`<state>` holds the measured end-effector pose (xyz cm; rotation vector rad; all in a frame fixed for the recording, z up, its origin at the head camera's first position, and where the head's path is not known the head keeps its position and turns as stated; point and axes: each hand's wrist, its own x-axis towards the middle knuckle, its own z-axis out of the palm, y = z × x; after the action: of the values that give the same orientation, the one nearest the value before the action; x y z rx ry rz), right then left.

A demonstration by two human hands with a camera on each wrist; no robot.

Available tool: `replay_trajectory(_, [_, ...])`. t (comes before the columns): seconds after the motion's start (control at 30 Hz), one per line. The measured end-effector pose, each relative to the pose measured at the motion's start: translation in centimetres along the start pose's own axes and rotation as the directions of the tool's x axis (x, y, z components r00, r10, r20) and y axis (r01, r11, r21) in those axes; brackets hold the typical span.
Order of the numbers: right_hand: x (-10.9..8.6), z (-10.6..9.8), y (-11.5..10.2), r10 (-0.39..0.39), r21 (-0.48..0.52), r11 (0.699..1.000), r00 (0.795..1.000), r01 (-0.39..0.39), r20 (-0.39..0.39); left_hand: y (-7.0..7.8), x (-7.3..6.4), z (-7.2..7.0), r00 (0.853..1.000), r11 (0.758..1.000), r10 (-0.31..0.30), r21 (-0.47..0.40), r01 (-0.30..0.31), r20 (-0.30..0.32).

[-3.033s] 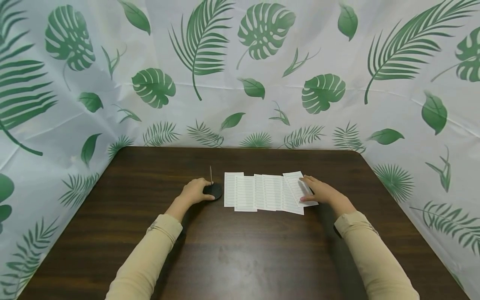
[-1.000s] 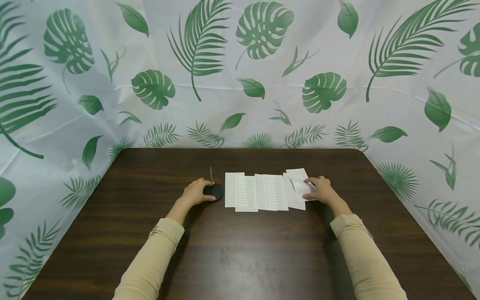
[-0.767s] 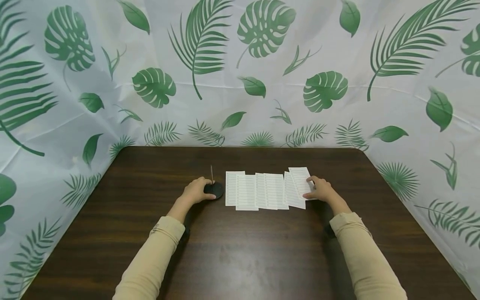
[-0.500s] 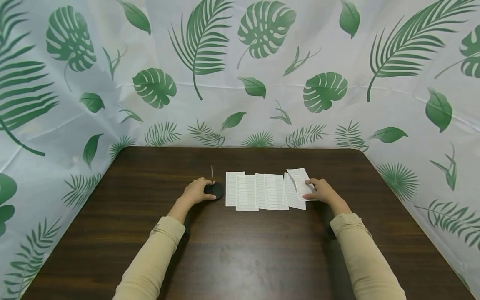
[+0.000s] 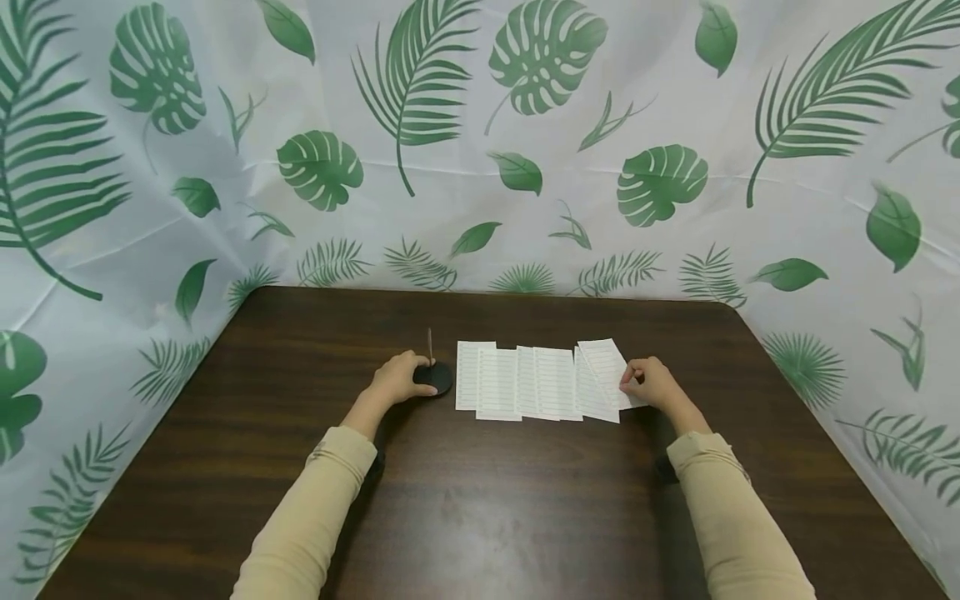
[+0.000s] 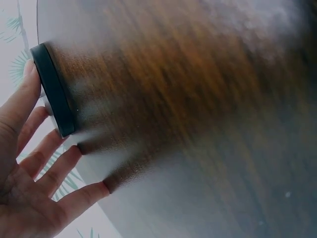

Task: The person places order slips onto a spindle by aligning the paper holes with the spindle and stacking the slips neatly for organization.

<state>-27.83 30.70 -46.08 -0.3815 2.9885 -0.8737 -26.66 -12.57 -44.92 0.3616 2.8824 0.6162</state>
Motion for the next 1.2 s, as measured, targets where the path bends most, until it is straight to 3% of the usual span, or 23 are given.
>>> replay_trajectory(0.1, [0.2,0.0,-0.4,0.024,-0.018,1.000,1.000,-0.024,0.007,-0.2,-0.2,0.0,1.000,1.000,-0.005,0.001,0.005,-0.002])
replay_trajectory(0.2, [0.8,0.1,-1.1,0.143,-0.031,0.990,0.987,-0.141,0.068,-0.5,-0.6,0.0,1.000,1.000,-0.020,0.007,0.020,0.003])
replay_trajectory(0.37, [1.8,0.4,-2.2,0.367,-0.111,0.928,0.924,-0.355,0.110,-0.6,-0.7,-0.3,1.000,1.000,-0.012,-0.004,0.012,-0.007])
replay_trajectory(0.53, [2.3,1.0,-3.1,0.472,-0.178,0.877,0.869,-0.446,0.150,-0.2,-0.6,-0.3,1.000,1.000,-0.020,-0.004,0.020,0.009])
replay_trajectory(0.67, [2.5,0.9,-3.0,0.520,-0.205,0.849,0.838,-0.486,0.166,-0.1,-0.2,0.1,1.000,1.000,-0.018,-0.001,0.018,0.020])
replay_trajectory(0.8, [2.3,0.8,-2.8,0.533,-0.190,0.843,0.830,-0.504,0.163,0.0,0.2,0.3,1.000,1.000,-0.020,-0.005,0.020,0.019])
replay_trajectory(0.87, [2.2,0.8,-2.8,0.523,-0.169,0.850,0.838,-0.499,0.157,0.1,0.3,0.2,1.000,1.000,-0.022,-0.006,0.022,0.015])
replay_trajectory(1.03, [1.9,0.3,-2.8,0.520,-0.036,0.853,0.842,-0.521,0.143,0.4,0.4,-0.1,1.000,1.000,-0.012,-0.011,0.012,0.016])
replay_trajectory(1.2, [2.1,0.2,-2.3,0.508,0.003,0.855,0.838,-0.519,0.198,0.2,0.1,-0.2,1.000,1.000,-0.023,0.001,0.023,0.015])
